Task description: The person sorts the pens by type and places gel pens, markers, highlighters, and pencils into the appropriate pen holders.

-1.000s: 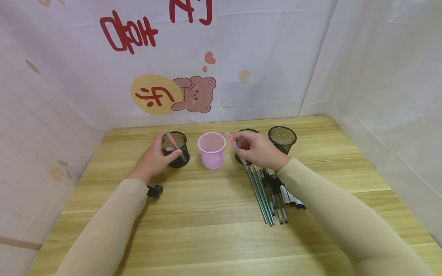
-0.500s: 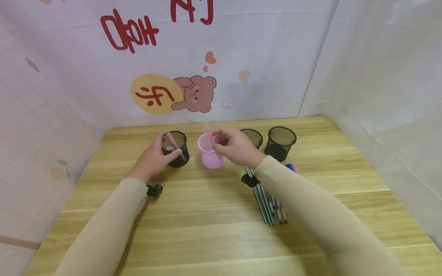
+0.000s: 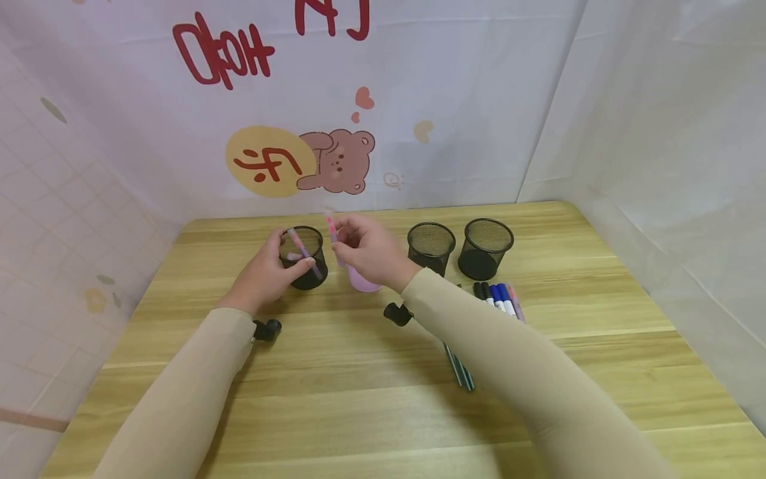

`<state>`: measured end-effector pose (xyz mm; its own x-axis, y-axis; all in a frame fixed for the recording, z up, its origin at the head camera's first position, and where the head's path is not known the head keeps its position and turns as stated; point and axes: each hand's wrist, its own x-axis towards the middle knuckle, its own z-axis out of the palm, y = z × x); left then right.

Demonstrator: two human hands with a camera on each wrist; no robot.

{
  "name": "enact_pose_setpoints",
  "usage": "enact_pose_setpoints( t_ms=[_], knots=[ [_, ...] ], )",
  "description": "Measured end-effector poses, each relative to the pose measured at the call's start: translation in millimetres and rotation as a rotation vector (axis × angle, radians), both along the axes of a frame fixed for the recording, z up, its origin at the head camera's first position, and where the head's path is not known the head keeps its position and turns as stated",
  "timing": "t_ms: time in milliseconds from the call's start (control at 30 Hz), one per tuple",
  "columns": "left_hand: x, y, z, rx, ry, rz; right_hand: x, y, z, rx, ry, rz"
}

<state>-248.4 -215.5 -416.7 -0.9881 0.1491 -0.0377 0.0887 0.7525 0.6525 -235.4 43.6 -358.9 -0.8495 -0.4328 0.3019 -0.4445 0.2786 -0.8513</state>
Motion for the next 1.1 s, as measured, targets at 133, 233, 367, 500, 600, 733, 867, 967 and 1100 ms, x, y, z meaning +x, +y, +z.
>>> enact_pose_setpoints(
  t_ms=[133, 233, 367, 500, 600, 733, 867, 967, 1100],
  knots=[
    [0.1, 0.1, 1.0, 0.002, -0.008, -0.006, -1.6, -11.5, 0.8, -0.051, -0.001, -0.002],
    [0.3, 0.3, 1.7, 0.000, -0.010, -0.011, -1.8, -19.5, 1.9, -0.090, -0.008, -0.004],
    [-0.1, 0.1, 2.7, -0.003, -0.017, -0.016, -2.4, -29.3, 0.9, -0.135, -0.024, -0.001],
    [-0.8, 0.4, 4.1, -0.007, -0.023, -0.021, -4.2, -37.1, -2.9, -0.156, -0.036, -0.015],
    [-0.9, 0.5, 4.2, -0.010, -0.023, -0.023, -5.2, -41.4, -5.8, -0.165, -0.051, -0.022],
    [-0.1, 0.3, 3.2, -0.009, -0.022, -0.022, -5.1, -45.2, -7.5, -0.150, -0.046, -0.050],
    [0.9, 0.5, 2.5, -0.008, -0.020, -0.014, -6.2, -47.6, -8.2, -0.107, -0.020, -0.082],
    [1.4, 0.1, 2.6, -0.010, -0.021, -0.013, -7.4, -48.6, -9.6, -0.063, -0.007, -0.090],
    [1.8, 0.0, 3.7, -0.010, -0.024, -0.016, -8.1, -49.6, -11.5, -0.022, -0.001, -0.092]
  ],
)
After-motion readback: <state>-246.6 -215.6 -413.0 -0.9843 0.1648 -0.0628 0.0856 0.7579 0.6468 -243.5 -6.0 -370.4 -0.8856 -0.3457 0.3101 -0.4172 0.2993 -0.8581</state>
